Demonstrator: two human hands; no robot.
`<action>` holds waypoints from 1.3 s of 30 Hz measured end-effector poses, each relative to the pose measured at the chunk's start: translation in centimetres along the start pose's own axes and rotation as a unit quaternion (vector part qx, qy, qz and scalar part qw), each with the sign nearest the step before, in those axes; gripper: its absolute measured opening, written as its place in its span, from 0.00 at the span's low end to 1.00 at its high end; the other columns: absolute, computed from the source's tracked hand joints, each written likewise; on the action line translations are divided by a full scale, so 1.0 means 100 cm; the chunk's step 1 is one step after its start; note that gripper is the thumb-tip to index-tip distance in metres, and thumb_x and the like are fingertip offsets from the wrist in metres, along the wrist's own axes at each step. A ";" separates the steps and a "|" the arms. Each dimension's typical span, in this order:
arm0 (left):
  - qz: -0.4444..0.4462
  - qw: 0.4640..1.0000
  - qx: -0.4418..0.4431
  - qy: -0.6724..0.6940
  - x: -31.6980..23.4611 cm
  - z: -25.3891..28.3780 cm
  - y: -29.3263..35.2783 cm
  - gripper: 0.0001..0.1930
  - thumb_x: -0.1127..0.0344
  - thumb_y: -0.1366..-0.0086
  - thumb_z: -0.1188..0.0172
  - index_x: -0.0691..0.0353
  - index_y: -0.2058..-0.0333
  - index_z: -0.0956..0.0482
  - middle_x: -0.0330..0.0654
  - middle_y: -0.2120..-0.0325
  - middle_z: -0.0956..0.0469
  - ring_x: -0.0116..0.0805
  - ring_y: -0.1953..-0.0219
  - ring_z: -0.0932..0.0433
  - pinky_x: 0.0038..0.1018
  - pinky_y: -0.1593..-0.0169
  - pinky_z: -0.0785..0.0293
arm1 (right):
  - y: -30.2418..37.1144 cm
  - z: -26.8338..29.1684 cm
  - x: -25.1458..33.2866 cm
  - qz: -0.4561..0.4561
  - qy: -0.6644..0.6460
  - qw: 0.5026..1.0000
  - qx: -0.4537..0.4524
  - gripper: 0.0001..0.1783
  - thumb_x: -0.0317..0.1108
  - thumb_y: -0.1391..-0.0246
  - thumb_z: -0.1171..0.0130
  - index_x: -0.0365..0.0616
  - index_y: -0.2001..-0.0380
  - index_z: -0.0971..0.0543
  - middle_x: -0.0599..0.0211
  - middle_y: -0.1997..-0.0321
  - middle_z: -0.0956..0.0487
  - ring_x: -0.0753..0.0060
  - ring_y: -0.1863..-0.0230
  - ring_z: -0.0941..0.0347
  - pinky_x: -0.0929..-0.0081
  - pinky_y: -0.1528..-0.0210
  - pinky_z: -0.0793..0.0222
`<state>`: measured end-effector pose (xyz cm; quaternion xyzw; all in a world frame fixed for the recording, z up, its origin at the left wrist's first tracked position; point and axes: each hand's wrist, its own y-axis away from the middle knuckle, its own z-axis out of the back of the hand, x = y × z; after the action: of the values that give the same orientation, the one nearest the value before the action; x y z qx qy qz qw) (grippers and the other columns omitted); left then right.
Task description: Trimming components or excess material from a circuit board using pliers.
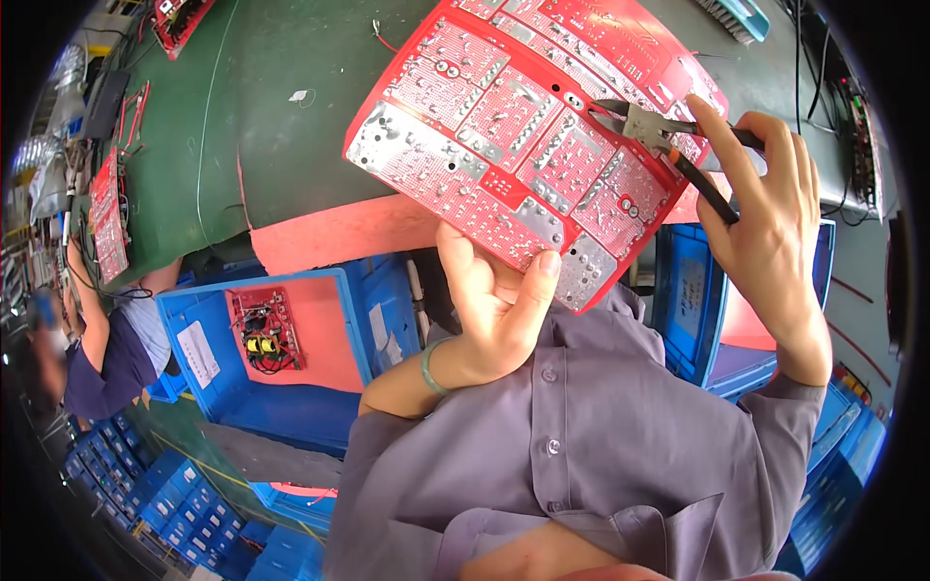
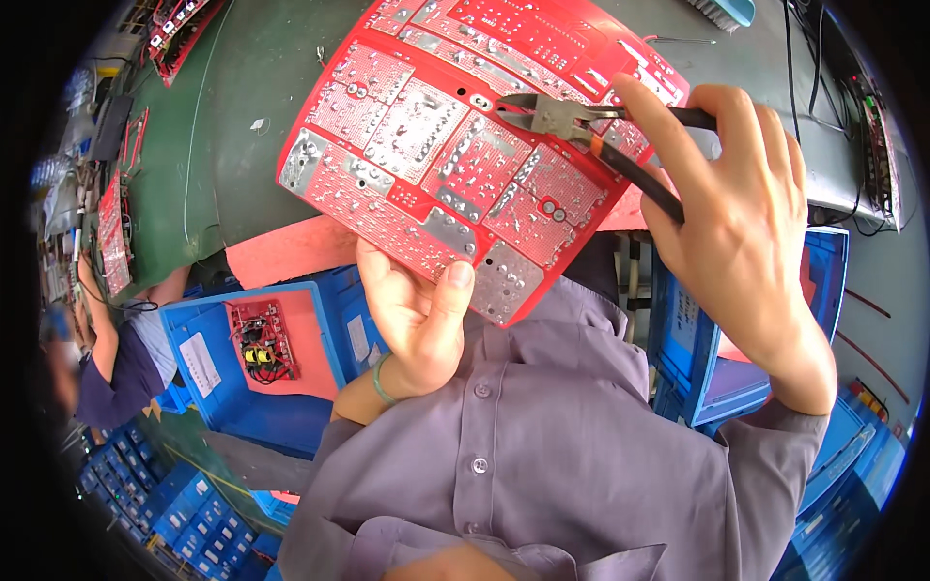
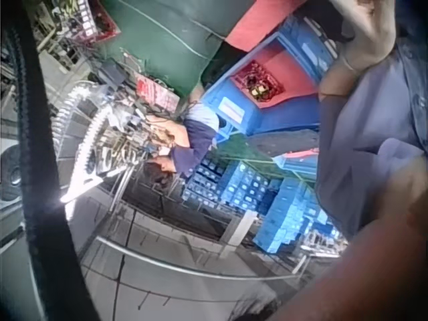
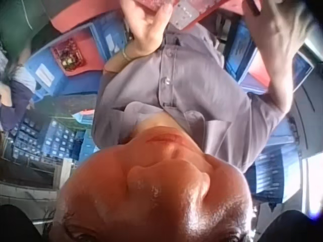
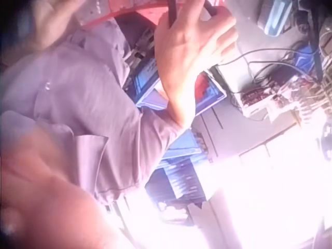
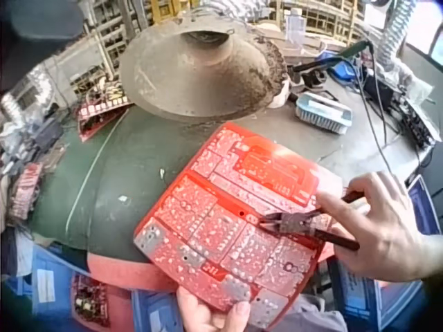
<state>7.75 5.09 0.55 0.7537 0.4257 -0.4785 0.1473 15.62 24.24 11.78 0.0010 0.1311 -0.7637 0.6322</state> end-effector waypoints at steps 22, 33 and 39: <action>-0.016 1.000 0.008 0.014 0.001 0.000 -0.002 0.33 0.85 0.42 0.51 0.64 0.42 0.58 0.49 0.48 0.42 0.30 0.49 0.36 0.26 0.47 0.38 | 0.001 -0.003 0.016 -0.020 -0.024 0.999 0.016 0.37 0.23 0.68 0.35 0.49 0.47 0.29 0.62 0.66 0.33 0.63 0.68 0.32 0.68 0.66 0.33; -0.010 1.000 0.015 0.020 0.000 -0.001 -0.003 0.33 0.85 0.41 0.52 0.62 0.42 0.58 0.48 0.49 0.42 0.29 0.51 0.35 0.25 0.48 0.37 | -0.001 -0.002 0.016 -0.028 -0.022 0.998 0.048 0.25 0.21 0.65 0.38 0.41 0.57 0.29 0.61 0.69 0.31 0.59 0.70 0.31 0.66 0.68 0.33; -0.012 1.000 0.011 0.022 0.001 -0.001 -0.002 0.33 0.85 0.41 0.53 0.62 0.42 0.59 0.48 0.50 0.41 0.27 0.53 0.34 0.24 0.50 0.36 | -0.003 -0.011 0.009 0.005 -0.013 1.000 -0.008 0.21 0.20 0.60 0.40 0.41 0.59 0.28 0.61 0.73 0.31 0.59 0.75 0.30 0.67 0.74 0.33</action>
<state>7.65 5.36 0.59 0.7606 0.4324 -0.4681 0.1239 14.96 23.69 10.65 -0.0137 0.1287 -0.7594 0.6376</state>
